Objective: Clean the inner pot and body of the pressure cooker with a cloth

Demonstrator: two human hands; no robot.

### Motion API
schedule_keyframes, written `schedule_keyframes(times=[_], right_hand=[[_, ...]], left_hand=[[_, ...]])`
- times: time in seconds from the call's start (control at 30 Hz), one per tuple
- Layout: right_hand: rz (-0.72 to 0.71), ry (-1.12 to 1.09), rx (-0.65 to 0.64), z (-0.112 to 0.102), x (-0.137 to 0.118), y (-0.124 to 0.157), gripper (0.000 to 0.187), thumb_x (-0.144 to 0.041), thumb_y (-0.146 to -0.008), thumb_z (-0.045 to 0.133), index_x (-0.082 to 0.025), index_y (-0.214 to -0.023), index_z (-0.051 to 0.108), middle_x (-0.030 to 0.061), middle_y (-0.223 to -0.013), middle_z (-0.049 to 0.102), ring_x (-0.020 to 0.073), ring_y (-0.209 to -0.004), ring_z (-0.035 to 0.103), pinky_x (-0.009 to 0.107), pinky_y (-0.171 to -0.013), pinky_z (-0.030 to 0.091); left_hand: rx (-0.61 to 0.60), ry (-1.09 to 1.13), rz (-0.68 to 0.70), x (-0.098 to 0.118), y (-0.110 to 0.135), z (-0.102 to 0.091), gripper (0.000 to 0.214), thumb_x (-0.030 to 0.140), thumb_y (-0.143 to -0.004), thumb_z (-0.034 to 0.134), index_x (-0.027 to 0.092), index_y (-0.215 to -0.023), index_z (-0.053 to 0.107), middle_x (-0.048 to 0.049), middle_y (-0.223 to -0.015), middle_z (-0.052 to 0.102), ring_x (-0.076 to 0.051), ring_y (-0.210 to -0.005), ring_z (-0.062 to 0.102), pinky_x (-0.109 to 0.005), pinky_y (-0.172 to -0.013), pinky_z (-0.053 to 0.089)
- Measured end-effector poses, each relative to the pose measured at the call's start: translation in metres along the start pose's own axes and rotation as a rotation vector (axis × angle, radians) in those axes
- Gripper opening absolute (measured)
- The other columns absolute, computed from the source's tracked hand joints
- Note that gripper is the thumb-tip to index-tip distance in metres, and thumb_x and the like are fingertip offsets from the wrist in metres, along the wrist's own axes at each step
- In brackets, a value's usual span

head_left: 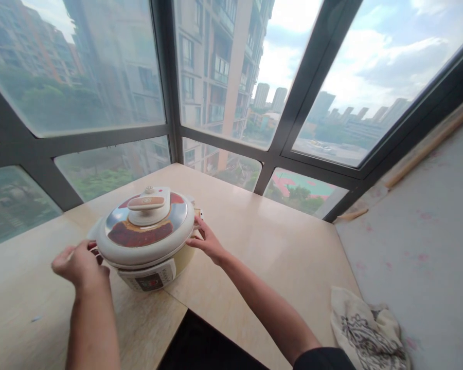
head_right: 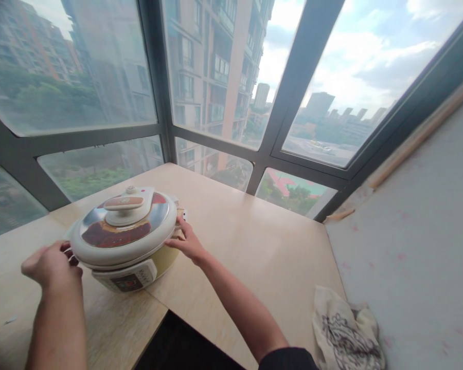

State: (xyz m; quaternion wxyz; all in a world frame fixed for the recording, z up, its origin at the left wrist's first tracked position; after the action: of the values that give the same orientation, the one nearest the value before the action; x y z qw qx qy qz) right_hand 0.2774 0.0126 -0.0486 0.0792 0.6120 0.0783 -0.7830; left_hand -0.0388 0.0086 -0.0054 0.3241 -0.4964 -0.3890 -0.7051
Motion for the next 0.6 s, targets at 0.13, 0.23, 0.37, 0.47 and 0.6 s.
schedule_keyframes(times=[0.13, 0.23, 0.37, 0.47, 0.6], right_hand=[[-0.021, -0.177, 0.048, 0.002, 0.009, 0.038, 0.076, -0.035, -0.063, 0.087, -0.028, -0.133, 0.058, 0.0078, -0.151, 0.052, 0.0272, -0.146, 0.041, 0.046, -0.123, 0.027], [0.098, -0.220, 0.039, 0.000, 0.022, 0.078, 0.064, -0.036, -0.066, 0.086, -0.026, -0.124, 0.063, 0.0102, -0.135, 0.064, 0.0295, -0.128, 0.059, 0.051, -0.108, 0.045], [0.092, -0.245, 0.118, -0.023, 0.004, 0.138, 0.049, -0.042, -0.072, 0.085, -0.023, -0.115, 0.070, 0.0083, -0.113, 0.072, 0.0249, -0.098, 0.072, 0.045, -0.090, 0.053], [-0.011, -0.193, 0.298, -0.053, -0.038, 0.204, 0.038, -0.044, -0.080, 0.081, -0.026, -0.112, 0.073, 0.0080, -0.109, 0.074, 0.0232, -0.094, 0.071, 0.043, -0.087, 0.053], [-0.165, -0.007, 0.551, -0.094, -0.106, 0.332, 0.027, -0.043, -0.090, 0.070, -0.036, -0.116, 0.074, 0.0097, -0.104, 0.074, 0.0252, -0.091, 0.070, 0.048, -0.087, 0.052]], left_hand=[[0.120, 0.050, 0.184, 0.006, 0.024, -0.015, 0.065, 0.001, -0.042, 0.050, 0.022, -0.101, 0.032, 0.0027, -0.089, 0.052, -0.016, -0.084, 0.057, -0.036, -0.084, 0.048], [0.065, 0.101, 0.567, 0.014, 0.082, -0.016, 0.071, 0.010, -0.041, 0.049, 0.015, -0.112, 0.041, -0.0048, -0.104, 0.053, -0.022, -0.104, 0.057, -0.046, -0.104, 0.042], [-0.286, 0.149, 0.671, -0.007, 0.192, -0.011, 0.056, 0.019, -0.062, 0.069, 0.014, -0.115, 0.053, -0.0081, -0.104, 0.063, -0.026, -0.101, 0.064, -0.049, -0.094, 0.050], [-0.708, 0.030, 0.721, -0.018, 0.270, -0.018, 0.024, 0.015, -0.083, 0.066, 0.019, -0.106, 0.066, -0.0083, -0.105, 0.068, -0.023, -0.105, 0.066, -0.041, -0.096, 0.052], [-1.879, -0.077, 0.797, -0.019, 0.350, -0.049, 0.039, 0.027, -0.093, 0.061, 0.036, -0.130, 0.066, -0.0102, -0.106, 0.072, -0.024, -0.097, 0.072, -0.037, -0.075, 0.061]])
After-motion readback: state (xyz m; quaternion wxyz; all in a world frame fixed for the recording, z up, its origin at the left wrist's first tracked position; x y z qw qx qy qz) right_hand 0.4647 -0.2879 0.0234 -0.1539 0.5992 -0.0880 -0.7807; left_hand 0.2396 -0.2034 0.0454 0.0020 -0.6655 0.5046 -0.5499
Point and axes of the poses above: each hand's wrist, its own y-axis away from the middle knuckle, its own z-axis out of the palm, x = y × z, the point moved 6 cm from there along -y, towards the middle knuckle
